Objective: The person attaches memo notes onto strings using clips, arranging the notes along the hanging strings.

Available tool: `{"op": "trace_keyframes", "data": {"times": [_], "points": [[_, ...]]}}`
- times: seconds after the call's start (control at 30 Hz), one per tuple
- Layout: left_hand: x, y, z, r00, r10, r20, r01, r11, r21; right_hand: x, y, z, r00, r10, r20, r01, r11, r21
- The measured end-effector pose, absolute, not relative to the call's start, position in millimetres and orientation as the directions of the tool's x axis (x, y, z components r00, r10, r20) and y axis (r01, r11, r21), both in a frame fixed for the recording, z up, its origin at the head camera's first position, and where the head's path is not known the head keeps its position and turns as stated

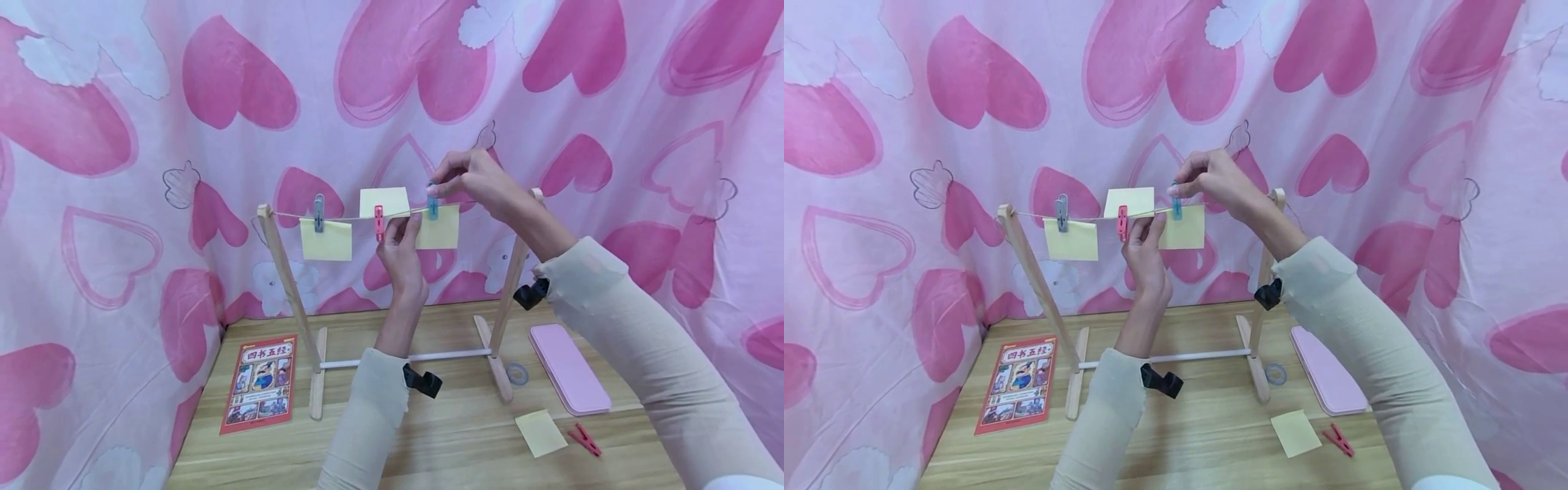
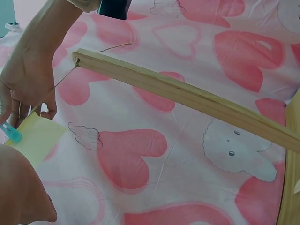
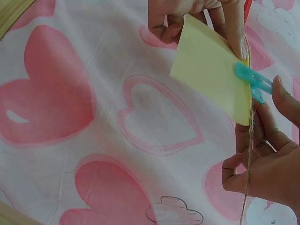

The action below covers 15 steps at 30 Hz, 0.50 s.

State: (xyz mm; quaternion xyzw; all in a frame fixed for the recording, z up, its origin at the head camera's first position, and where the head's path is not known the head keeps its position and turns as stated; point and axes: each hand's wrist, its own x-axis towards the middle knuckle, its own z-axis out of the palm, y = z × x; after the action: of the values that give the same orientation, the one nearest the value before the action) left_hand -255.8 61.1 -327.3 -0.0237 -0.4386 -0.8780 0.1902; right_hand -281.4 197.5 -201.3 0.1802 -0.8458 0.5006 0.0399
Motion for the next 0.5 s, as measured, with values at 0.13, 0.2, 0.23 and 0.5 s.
{"op": "trace_keyframes", "data": {"times": [0.13, 0.2, 0.23, 0.5], "points": [[-253.6, 61.0, -328.0, -0.932, -0.307, 0.192, 0.338, -0.545, 0.767, -280.0, 197.9, -200.2, -0.931, -0.297, 0.213, -0.34, 0.49, -0.803], [-252.3, 61.2, -328.6, -0.936, -0.298, 0.185, 0.327, -0.546, 0.771, -279.9, 198.9, -200.1, -0.93, -0.309, 0.199, -0.341, 0.523, -0.781], [-251.7, 61.3, -328.8, -0.939, -0.292, 0.183, 0.321, -0.546, 0.774, -279.6, 199.4, -200.1, -0.93, -0.314, 0.194, -0.341, 0.534, -0.773], [-248.7, 61.4, -330.1, -0.956, -0.234, 0.18, 0.282, -0.548, 0.787, -276.0, 202.9, -199.6, -0.926, -0.32, 0.2, -0.363, 0.609, -0.705]]}}
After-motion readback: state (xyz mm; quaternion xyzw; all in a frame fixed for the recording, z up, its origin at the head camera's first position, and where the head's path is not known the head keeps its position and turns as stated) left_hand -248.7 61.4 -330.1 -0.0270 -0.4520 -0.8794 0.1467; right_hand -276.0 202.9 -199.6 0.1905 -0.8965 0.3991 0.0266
